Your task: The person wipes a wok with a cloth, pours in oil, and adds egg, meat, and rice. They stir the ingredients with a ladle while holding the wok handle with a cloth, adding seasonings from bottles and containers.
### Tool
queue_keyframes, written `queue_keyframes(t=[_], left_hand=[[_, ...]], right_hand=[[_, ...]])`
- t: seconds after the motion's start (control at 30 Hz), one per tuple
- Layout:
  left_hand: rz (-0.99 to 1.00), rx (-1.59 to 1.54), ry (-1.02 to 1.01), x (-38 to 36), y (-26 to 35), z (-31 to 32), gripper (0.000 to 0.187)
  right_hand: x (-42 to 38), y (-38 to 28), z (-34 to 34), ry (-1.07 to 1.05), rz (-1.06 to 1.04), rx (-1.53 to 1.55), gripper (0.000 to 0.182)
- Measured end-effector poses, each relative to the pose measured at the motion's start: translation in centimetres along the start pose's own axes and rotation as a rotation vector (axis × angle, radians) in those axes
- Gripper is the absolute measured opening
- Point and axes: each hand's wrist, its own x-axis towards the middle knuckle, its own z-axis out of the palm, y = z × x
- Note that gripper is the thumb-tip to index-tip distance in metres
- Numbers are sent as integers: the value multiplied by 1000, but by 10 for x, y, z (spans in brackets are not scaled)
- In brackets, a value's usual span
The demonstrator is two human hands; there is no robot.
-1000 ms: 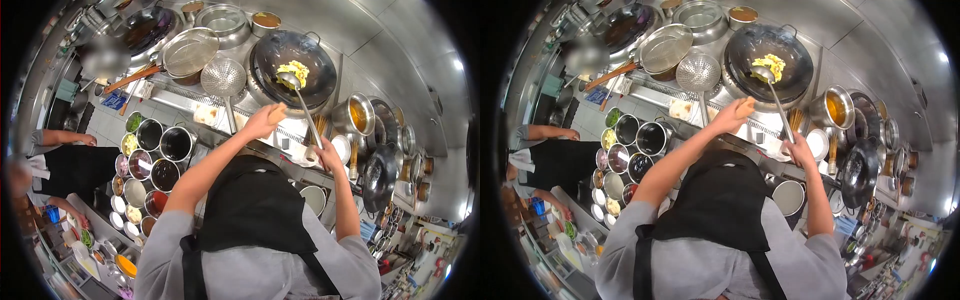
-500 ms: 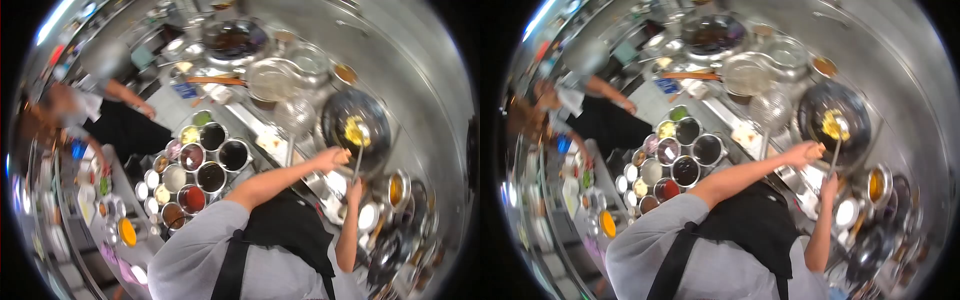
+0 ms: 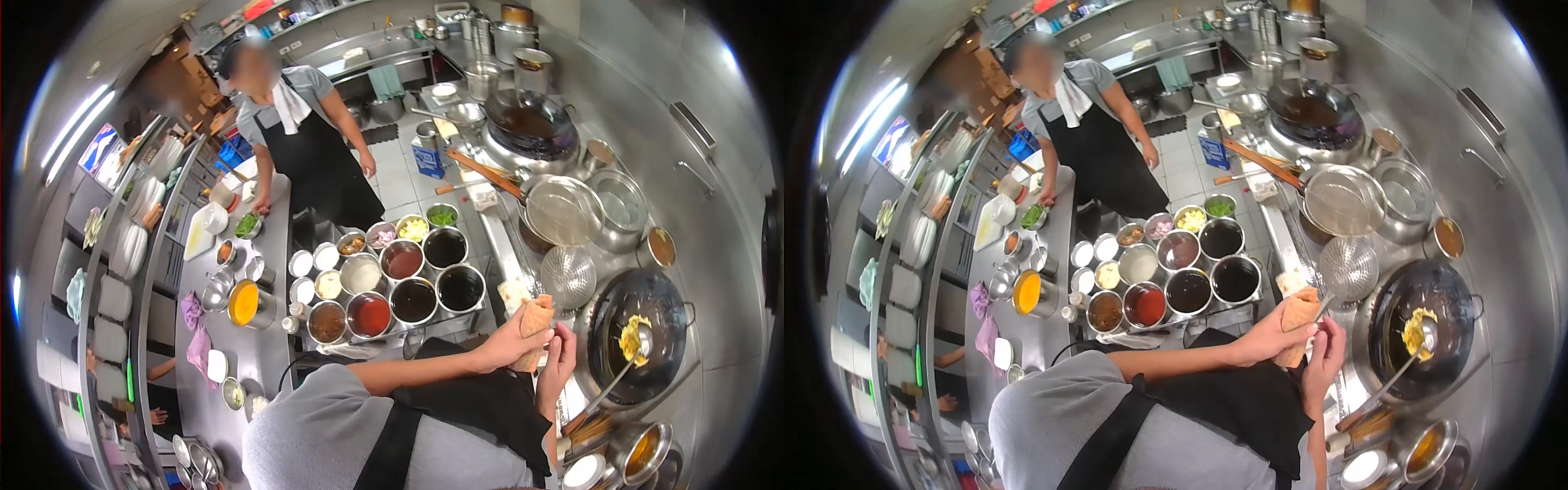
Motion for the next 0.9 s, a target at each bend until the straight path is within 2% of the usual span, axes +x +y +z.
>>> queue_keyframes(t=[0.07, 0.13, 0.17, 0.2, 0.3, 0.33, 0.4, 0.43, 0.47, 0.5, 0.53, 0.57, 0.6, 0.67, 0.73, 0.8, 0.87, 0.9], left_hand=[[-3, 18, 16, -2, 4, -8, 65], [110, 48, 71, -2, 7, -11, 69], [71, -7, 35, -2, 8, -12, 71], [75, -19, 40, 2, 9, -11, 71], [8, 167, -18, 16, 3, -4, 74], [6, 175, -24, 31, -2, -3, 74], [15, -245, -203, 54, -16, -3, 78], [-246, -392, -358, 62, -13, -16, 84], [-259, -397, -365, 69, -24, -22, 84], [-314, -640, -495, 76, -39, -26, 83], [-379, -881, -627, 81, -51, -28, 83], [-485, -974, -558, 81, -67, -29, 87], [-558, -975, -588, 75, -69, -21, 87], [-526, -1041, -618, 68, -61, -6, 80], [-506, -397, -450, 76, -87, 3, 67], [-612, -383, -464, 79, -99, 4, 57], [-771, -589, -539, 73, -93, 13, 55], [-807, -594, -566, 70, -103, 15, 55]], right_hand=[[5, 2, 13, -46, -23, 71, 33], [10, -2, 23, -181, 25, 107, 44], [12, -14, 30, -155, 95, 192, 36], [18, -10, 26, -164, 95, 182, 36], [36, 0, 0, -186, 170, 201, 13], [40, -10, -6, -172, 169, 215, 18], [44, -19, -23, -118, 128, 368, 27], [45, -26, -31, -102, 140, 470, 36], [43, -33, -39, -84, 157, 567, 44], [42, -40, -44, -109, 178, 691, 44], [41, -38, -45, -76, 180, 688, 44], [36, -33, -48, 31, 264, 695, 42], [30, -27, -54, 164, 342, 701, 39], [20, -5, -62, 301, 321, 570, 37], [5, 8, -70, 447, 285, 439, 33], [-19, 58, -86, 539, 167, 243, 26], [-28, 52, -76, 595, 205, 183, 22], [-32, 36, -75, 396, 327, 264, 23]])
